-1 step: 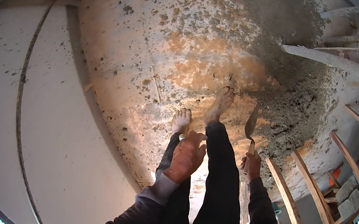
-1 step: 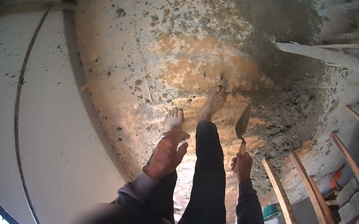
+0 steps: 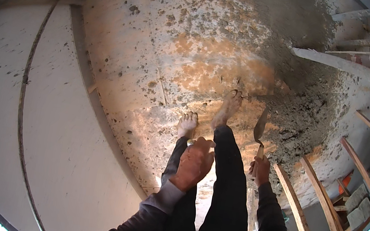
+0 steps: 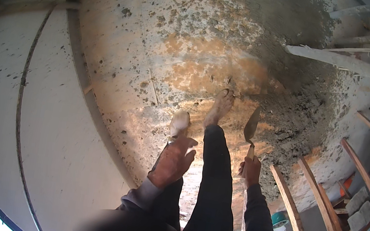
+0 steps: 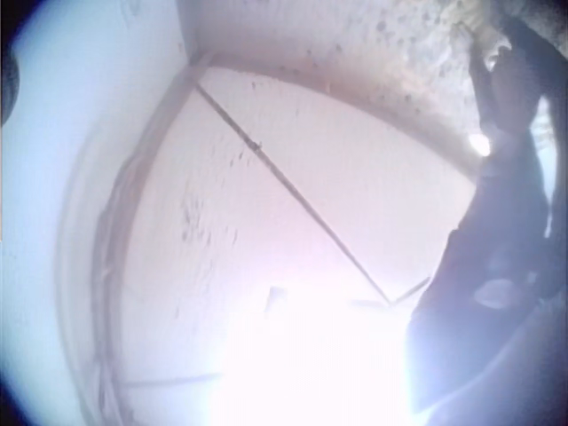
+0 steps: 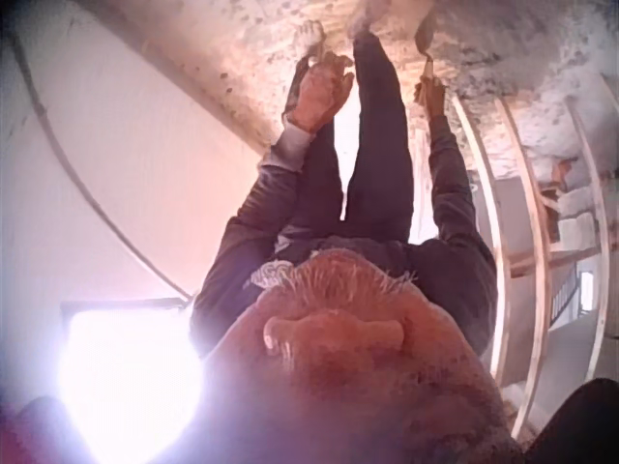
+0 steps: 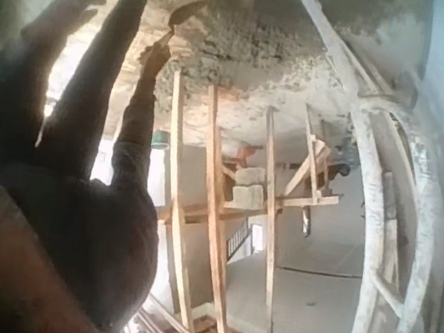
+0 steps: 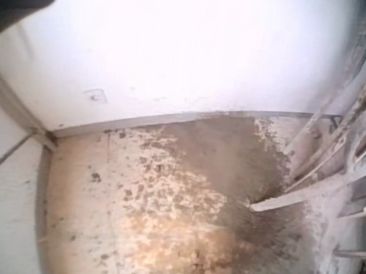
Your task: The person applies wet cement to a floor surface using a trowel, spreading and smoothing the mixture across the area while working from a crouched position.
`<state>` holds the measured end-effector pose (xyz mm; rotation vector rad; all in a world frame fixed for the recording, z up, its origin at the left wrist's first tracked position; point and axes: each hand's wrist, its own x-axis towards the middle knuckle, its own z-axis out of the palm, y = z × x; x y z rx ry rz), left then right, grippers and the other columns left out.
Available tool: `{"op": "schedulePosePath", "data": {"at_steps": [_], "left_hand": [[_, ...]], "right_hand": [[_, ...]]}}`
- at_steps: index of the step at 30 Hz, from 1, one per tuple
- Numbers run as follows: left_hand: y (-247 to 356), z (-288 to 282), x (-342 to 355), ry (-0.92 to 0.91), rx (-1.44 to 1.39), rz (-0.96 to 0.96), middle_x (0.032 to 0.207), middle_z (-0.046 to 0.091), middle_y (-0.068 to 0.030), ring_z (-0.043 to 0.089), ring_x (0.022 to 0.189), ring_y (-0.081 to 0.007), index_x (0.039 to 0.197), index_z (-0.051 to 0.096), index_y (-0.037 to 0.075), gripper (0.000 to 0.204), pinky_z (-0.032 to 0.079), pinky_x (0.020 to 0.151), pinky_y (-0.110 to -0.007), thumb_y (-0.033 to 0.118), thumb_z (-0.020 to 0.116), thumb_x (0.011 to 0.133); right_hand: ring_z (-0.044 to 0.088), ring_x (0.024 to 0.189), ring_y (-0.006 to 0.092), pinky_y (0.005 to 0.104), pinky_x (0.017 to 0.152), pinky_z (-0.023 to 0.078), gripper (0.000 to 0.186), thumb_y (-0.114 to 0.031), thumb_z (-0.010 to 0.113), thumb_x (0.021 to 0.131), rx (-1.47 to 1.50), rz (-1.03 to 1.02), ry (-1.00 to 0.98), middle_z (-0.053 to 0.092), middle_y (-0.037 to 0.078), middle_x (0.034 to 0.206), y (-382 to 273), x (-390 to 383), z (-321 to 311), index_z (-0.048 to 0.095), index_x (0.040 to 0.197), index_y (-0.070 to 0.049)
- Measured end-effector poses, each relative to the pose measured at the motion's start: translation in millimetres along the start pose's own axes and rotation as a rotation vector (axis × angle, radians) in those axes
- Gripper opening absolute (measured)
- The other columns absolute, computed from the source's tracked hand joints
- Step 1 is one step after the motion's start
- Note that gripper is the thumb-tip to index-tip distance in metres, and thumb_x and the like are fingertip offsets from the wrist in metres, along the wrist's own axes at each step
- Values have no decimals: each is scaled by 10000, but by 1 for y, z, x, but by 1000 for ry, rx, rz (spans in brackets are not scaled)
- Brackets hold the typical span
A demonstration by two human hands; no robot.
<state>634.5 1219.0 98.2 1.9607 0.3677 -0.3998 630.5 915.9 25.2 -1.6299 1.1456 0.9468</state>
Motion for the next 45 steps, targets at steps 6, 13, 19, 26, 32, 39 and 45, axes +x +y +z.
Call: {"op": "schedulePosePath", "data": {"at_steps": [6,13,19,26,32,39,45], "left_hand": [[81,-30,-3,-312,189,-25,879,567,-144,604,810,-340,979,608,41,176,478,721,-438,143,634,837],[59,-26,25,-436,378,121,807,576,-125,609,772,-294,792,614,45,147,483,677,-400,188,641,812],[-4,-32,45,-716,420,-6,829,651,-146,639,850,-300,797,690,43,144,502,687,-425,149,598,766],[-28,-33,35,-386,-323,-208,941,661,-155,615,953,-316,986,697,82,282,488,794,-447,273,668,780],[-62,-23,1,79,-1354,-736,1096,630,-159,588,1039,-309,1181,616,71,414,441,935,-472,311,639,845],[-27,-90,74,-747,161,-86,912,654,-140,616,910,-301,973,675,54,222,462,772,-429,168,577,810],[-19,-82,83,-956,384,-22,905,636,-160,630,876,-317,924,634,31,186,502,721,-433,182,557,848]], "right_hand": [[467,432,115,297,378,389,125,-179,526,908,-241,-84,-59,498,24,609,-72,17,-10,519,920,-55],[441,424,102,287,388,376,183,-180,534,896,-280,-284,-211,469,9,594,-153,49,51,542,995,-26],[495,490,103,280,415,413,261,-206,611,858,-403,-454,-387,523,22,659,-195,56,217,558,1013,-2],[600,664,279,398,638,497,269,-238,617,819,-501,-625,-573,594,150,725,-212,75,478,555,915,6],[638,747,266,391,699,506,330,-299,646,804,-412,-737,-364,636,180,790,-221,100,577,535,884,0],[483,536,95,274,455,400,158,-176,644,879,73,-842,-109,515,-11,691,-165,228,449,558,967,-76],[487,494,140,320,411,400,152,-222,591,881,484,-307,-75,476,-11,640,-144,236,268,532,974,-117]]}}
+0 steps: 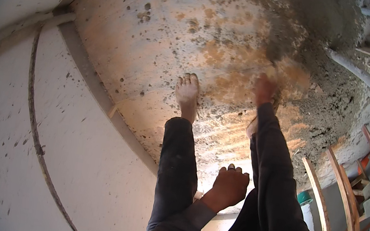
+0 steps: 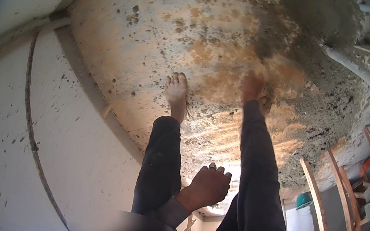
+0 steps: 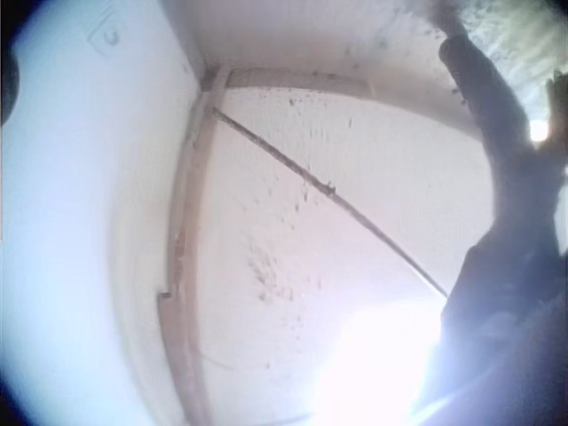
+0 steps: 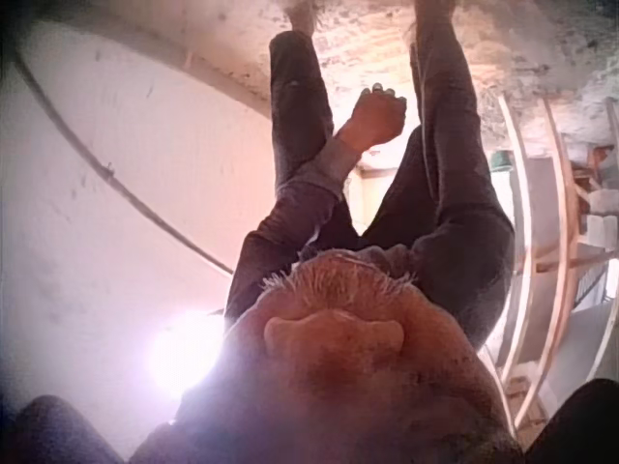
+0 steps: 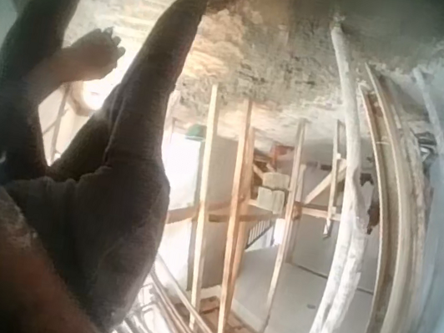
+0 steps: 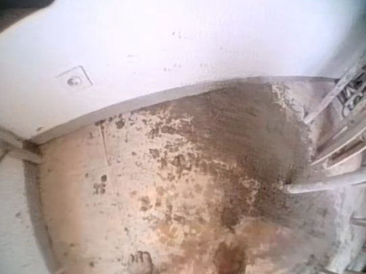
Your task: The person applies wet cement to a floor surface using a trowel, spreading and smoothing the mixture across the area while working from a crouched position.
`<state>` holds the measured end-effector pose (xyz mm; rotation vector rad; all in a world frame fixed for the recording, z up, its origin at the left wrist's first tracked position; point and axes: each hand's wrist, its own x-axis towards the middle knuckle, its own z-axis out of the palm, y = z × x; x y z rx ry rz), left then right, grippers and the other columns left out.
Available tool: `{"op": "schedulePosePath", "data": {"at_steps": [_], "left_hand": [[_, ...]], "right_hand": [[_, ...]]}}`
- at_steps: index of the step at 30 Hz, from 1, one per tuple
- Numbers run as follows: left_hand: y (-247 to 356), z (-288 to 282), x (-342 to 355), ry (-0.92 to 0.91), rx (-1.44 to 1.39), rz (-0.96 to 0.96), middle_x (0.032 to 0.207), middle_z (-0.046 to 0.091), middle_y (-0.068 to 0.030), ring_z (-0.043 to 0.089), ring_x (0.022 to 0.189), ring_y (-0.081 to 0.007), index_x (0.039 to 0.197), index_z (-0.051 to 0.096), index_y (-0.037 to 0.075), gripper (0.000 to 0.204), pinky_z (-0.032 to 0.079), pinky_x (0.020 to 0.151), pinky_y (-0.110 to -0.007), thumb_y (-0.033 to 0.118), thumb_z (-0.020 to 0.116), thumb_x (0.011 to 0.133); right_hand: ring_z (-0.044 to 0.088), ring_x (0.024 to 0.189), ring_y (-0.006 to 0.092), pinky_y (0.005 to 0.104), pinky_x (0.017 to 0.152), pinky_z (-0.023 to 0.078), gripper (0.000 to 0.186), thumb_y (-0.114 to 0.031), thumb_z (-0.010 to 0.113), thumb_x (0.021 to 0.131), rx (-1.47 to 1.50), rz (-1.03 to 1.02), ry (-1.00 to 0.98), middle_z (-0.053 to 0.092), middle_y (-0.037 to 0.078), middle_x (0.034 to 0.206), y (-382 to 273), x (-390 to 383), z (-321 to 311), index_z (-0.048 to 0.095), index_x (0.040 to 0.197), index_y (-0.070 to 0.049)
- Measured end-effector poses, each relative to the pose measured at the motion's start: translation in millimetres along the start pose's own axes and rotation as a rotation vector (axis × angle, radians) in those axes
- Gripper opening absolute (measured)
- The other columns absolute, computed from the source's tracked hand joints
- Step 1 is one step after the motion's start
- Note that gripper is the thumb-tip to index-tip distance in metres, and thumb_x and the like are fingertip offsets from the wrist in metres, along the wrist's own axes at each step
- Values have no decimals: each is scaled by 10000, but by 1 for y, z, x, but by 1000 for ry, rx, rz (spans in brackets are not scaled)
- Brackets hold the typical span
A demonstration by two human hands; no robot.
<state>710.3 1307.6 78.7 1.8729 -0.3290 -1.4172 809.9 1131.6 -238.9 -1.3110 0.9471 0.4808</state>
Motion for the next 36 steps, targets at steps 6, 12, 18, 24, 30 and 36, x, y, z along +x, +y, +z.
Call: {"op": "schedulePosePath", "data": {"at_steps": [6,12,18,24,30,36], "left_hand": [[-6,18,1,48,4,31,850,628,-156,638,777,-324,885,624,34,190,503,672,-443,208,561,843],[-9,21,8,-3,-1,-2,855,630,-176,641,802,-356,902,627,25,203,517,695,-461,209,562,844],[-9,15,16,-7,0,-38,856,631,-185,637,792,-361,913,628,23,191,512,710,-467,184,556,839],[-8,18,16,30,-23,-56,838,620,-198,638,762,-390,908,602,26,192,510,724,-474,205,572,847],[-3,18,26,2,-12,-42,855,616,-198,636,768,-389,932,598,24,196,504,725,-482,199,592,843],[-10,30,31,106,-54,55,851,629,-195,635,758,-381,901,587,22,187,513,627,-478,191,568,824]], "right_hand": [[491,502,128,290,399,401,140,-197,589,900,-316,70,188,496,-14,648,-47,-63,-74,541,1012,-127],[637,871,257,396,788,504,335,-204,643,836,-748,-462,-370,664,171,990,4,-77,29,624,1118,-24],[612,698,328,405,652,501,299,-300,613,841,-793,-323,-315,633,188,790,8,-67,109,582,861,-3],[435,431,87,262,360,350,124,-238,619,871,-266,53,81,460,-29,603,-25,-37,-18,551,854,-135],[430,432,126,313,382,370,103,-208,531,895,-245,12,272,458,-13,620,-110,-38,-139,500,863,-115],[420,428,107,272,369,341,118,-224,535,887,-239,121,179,431,-30,596,-117,-55,-131,491,846,-123]]}}
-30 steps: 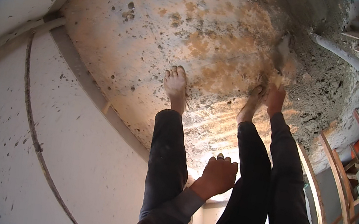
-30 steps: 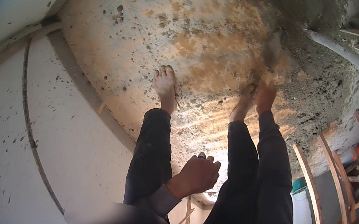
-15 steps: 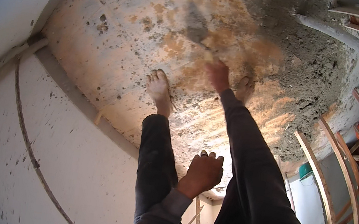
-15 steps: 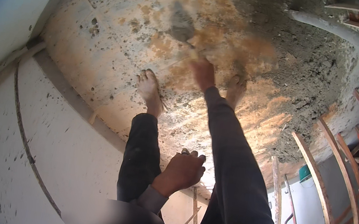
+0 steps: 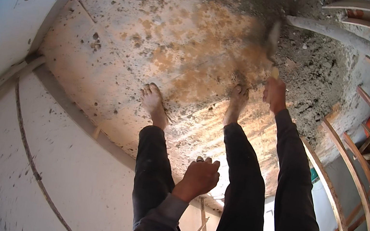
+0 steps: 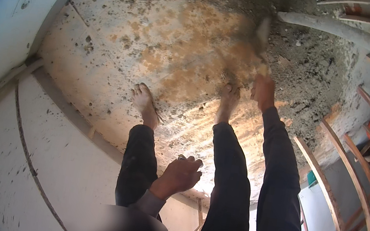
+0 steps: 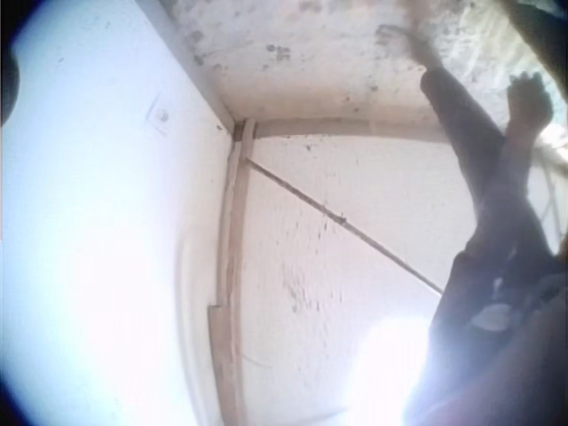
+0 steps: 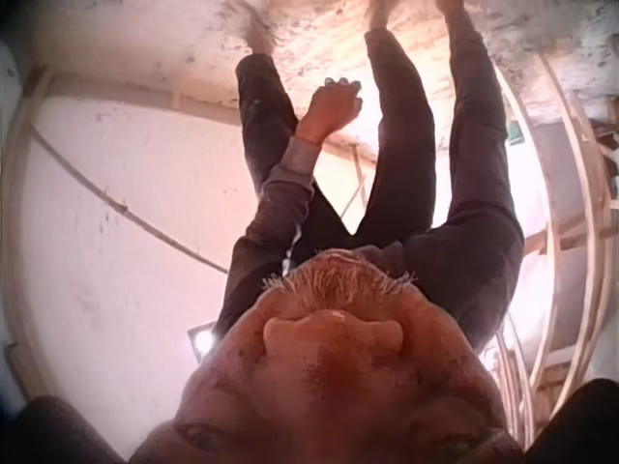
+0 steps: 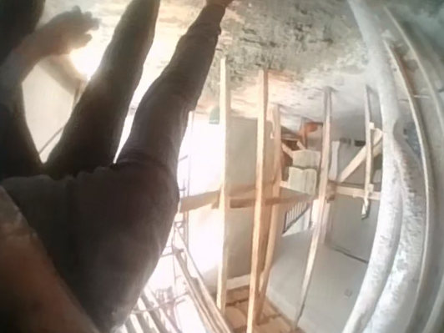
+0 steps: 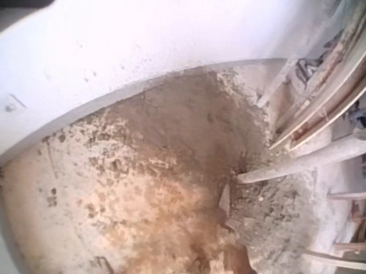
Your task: The person applies wet cement to a floor surface using a trowel, spreading and smoothing the mixture across the area while working from a crouched position.
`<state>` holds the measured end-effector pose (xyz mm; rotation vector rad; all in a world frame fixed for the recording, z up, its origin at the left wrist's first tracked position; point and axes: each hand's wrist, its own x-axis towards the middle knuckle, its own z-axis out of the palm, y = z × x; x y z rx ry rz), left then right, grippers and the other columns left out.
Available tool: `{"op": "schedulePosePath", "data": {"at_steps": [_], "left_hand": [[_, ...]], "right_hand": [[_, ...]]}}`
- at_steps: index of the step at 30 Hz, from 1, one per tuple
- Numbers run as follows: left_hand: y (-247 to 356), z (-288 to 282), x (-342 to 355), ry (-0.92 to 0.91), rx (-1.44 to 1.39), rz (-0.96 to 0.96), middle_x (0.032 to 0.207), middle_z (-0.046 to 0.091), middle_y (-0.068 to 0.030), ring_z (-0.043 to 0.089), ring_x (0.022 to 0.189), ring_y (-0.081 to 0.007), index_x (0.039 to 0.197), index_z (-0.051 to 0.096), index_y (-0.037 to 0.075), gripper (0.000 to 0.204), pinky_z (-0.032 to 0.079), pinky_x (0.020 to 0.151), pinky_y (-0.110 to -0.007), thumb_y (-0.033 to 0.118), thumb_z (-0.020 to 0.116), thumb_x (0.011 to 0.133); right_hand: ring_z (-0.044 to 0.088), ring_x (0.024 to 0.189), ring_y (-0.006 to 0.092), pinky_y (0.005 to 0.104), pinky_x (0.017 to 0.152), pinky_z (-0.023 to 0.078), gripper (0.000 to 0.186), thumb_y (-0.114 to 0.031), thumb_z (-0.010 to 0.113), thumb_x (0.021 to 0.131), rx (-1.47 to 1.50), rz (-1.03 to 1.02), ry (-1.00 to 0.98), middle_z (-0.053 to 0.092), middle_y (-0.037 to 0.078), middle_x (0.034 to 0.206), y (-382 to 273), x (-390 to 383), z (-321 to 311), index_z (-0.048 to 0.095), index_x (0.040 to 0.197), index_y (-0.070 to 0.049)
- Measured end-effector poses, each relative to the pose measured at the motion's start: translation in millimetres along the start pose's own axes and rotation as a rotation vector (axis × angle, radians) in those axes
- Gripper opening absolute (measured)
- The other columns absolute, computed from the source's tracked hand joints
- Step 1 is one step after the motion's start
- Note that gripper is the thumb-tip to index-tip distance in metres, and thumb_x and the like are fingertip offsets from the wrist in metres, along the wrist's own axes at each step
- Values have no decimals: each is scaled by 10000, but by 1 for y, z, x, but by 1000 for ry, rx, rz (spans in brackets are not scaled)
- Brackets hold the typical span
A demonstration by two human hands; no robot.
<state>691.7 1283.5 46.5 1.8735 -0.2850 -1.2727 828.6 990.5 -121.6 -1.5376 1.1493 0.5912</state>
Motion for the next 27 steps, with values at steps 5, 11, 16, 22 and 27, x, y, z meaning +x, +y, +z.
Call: {"op": "schedulePosePath", "data": {"at_steps": [5,11,16,22,27], "left_hand": [[6,-2,6,-11,-1,-58,824,616,-193,631,759,-381,975,581,37,219,510,696,-472,212,596,844],[-1,-13,3,69,-16,-65,838,633,-188,646,757,-378,901,603,32,176,520,654,-467,191,570,834],[3,-42,8,101,-147,4,818,633,-215,634,707,-390,837,669,38,167,522,675,-454,185,597,805],[3,-43,9,66,-118,-78,846,614,-204,617,809,-414,930,602,25,180,515,708,-501,145,559,804],[4,-44,14,34,-68,-57,849,614,-208,617,784,-423,990,579,30,217,518,703,-502,151,548,813]], "right_hand": [[514,563,96,263,454,426,151,-199,637,883,-348,-655,-437,545,9,727,38,6,109,603,964,-76],[582,713,213,384,654,520,115,-194,635,846,-396,-306,-650,592,76,776,-23,-62,313,647,891,-88],[600,774,304,424,696,515,84,-157,606,819,-498,-867,-283,596,130,770,-2,18,376,668,805,-102],[485,583,162,331,507,405,103,-196,614,865,12,-390,-157,493,22,688,-31,50,275,578,871,-100],[446,498,127,302,430,365,173,-271,601,892,74,-181,15,466,-27,646,-25,83,155,528,939,-121]]}}
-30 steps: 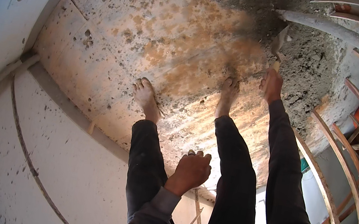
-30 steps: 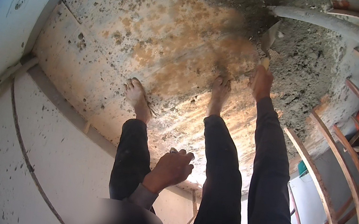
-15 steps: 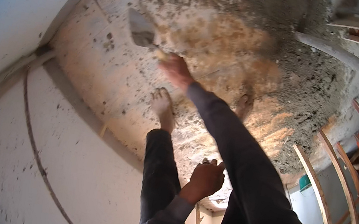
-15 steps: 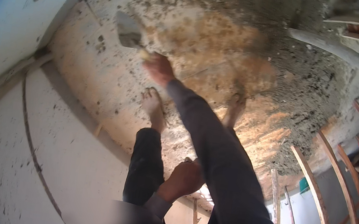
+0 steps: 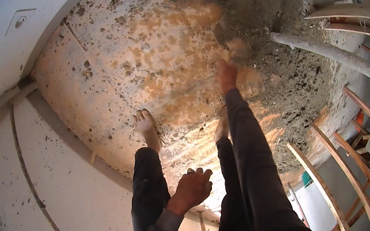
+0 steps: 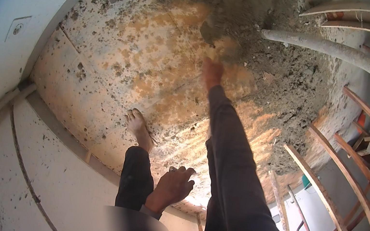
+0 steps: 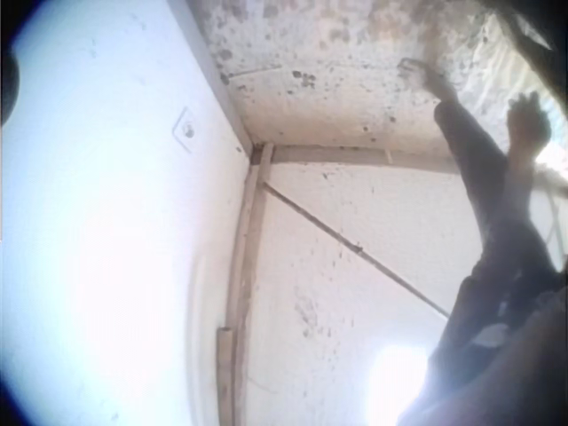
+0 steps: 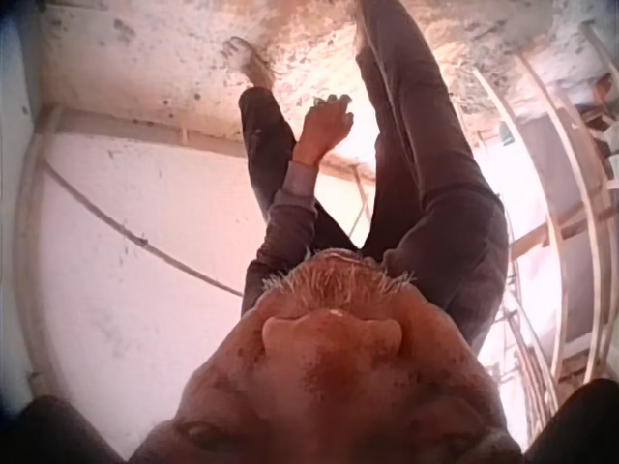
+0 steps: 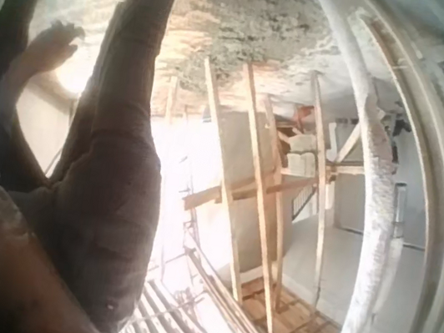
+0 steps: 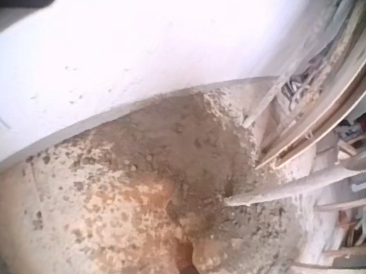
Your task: The person applies wet cement to a floor surface using a trowel, spreading and smoothing the mixture across the area while working from a crouched position.
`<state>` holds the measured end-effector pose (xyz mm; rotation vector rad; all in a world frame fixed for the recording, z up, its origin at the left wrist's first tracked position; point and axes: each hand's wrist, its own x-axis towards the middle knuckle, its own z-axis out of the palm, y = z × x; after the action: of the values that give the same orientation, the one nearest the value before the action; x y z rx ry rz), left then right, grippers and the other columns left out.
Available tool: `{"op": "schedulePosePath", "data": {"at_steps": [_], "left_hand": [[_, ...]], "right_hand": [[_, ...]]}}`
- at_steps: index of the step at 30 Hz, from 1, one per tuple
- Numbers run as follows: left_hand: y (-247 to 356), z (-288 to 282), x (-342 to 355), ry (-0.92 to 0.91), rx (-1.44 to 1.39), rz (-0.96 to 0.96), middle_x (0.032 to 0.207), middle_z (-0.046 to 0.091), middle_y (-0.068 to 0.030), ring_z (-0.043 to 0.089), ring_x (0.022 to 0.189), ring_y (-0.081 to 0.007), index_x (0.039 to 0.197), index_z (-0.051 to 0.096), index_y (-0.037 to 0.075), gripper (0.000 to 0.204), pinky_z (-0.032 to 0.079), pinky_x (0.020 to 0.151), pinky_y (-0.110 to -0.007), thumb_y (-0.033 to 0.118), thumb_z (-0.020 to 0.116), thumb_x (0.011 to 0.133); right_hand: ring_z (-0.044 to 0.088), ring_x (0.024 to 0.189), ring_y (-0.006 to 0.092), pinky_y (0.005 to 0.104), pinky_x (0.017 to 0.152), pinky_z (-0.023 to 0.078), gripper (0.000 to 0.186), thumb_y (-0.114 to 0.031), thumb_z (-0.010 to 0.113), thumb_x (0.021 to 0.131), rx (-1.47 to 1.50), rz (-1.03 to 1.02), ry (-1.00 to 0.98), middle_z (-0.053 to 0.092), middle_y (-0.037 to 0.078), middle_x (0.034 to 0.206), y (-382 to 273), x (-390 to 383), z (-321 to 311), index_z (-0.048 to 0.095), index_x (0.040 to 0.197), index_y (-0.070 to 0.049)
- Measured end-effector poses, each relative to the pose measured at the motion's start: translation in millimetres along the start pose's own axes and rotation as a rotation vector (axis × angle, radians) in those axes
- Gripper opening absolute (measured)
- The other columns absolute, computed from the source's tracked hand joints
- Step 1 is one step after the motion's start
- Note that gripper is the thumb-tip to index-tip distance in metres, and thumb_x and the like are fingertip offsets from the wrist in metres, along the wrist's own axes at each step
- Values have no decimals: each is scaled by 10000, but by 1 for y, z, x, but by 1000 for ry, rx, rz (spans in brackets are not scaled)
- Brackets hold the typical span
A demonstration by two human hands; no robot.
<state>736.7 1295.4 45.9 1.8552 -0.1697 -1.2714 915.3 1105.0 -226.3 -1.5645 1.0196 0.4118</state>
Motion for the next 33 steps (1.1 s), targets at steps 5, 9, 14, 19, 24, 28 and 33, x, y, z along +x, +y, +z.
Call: {"op": "schedulePosePath", "data": {"at_steps": [5,9,14,19,24,28,33], "left_hand": [[0,3,2,-51,42,-6,874,605,-203,616,767,-395,1097,564,51,282,493,708,-493,181,597,849],[0,5,3,-49,45,-7,880,604,-203,617,777,-395,1109,563,48,293,492,711,-491,181,597,850],[-2,9,1,-41,20,-13,894,604,-203,618,783,-395,1114,564,49,293,492,712,-487,173,592,850],[0,8,5,-17,20,-20,876,595,-196,613,778,-389,1083,561,49,265,485,704,-483,181,593,855],[2,8,6,25,1,10,868,588,-194,610,790,-388,1058,556,48,242,485,703,-480,192,582,866],[1,5,3,15,-11,-34,889,589,-197,614,800,-387,1085,560,50,267,491,736,-477,216,557,876],[-3,-3,2,28,-44,-48,902,591,-200,620,823,-391,1092,562,44,272,493,747,-489,209,544,877]], "right_hand": [[514,532,172,318,478,433,309,-311,576,882,23,72,-70,506,-23,661,-5,-20,-82,574,1083,-76],[517,522,131,296,448,417,215,-269,551,880,207,112,180,516,-23,659,9,-35,-114,587,946,-68],[455,480,106,286,405,368,163,-237,532,879,-56,143,-117,479,-10,655,-4,-87,-87,528,911,-77],[453,444,112,286,385,369,169,-248,575,863,-120,174,-202,463,-10,610,-14,-78,-53,564,913,-87],[431,421,102,280,359,366,132,-225,576,869,229,195,149,434,-25,594,10,-62,-71,558,964,-135],[419,409,92,261,344,351,107,-174,573,881,-126,188,-166,467,-24,606,-19,-102,-34,567,972,-119],[457,418,123,304,373,373,188,-186,614,845,-231,-33,-602,509,32,614,-45,-119,90,539,903,-24]]}}
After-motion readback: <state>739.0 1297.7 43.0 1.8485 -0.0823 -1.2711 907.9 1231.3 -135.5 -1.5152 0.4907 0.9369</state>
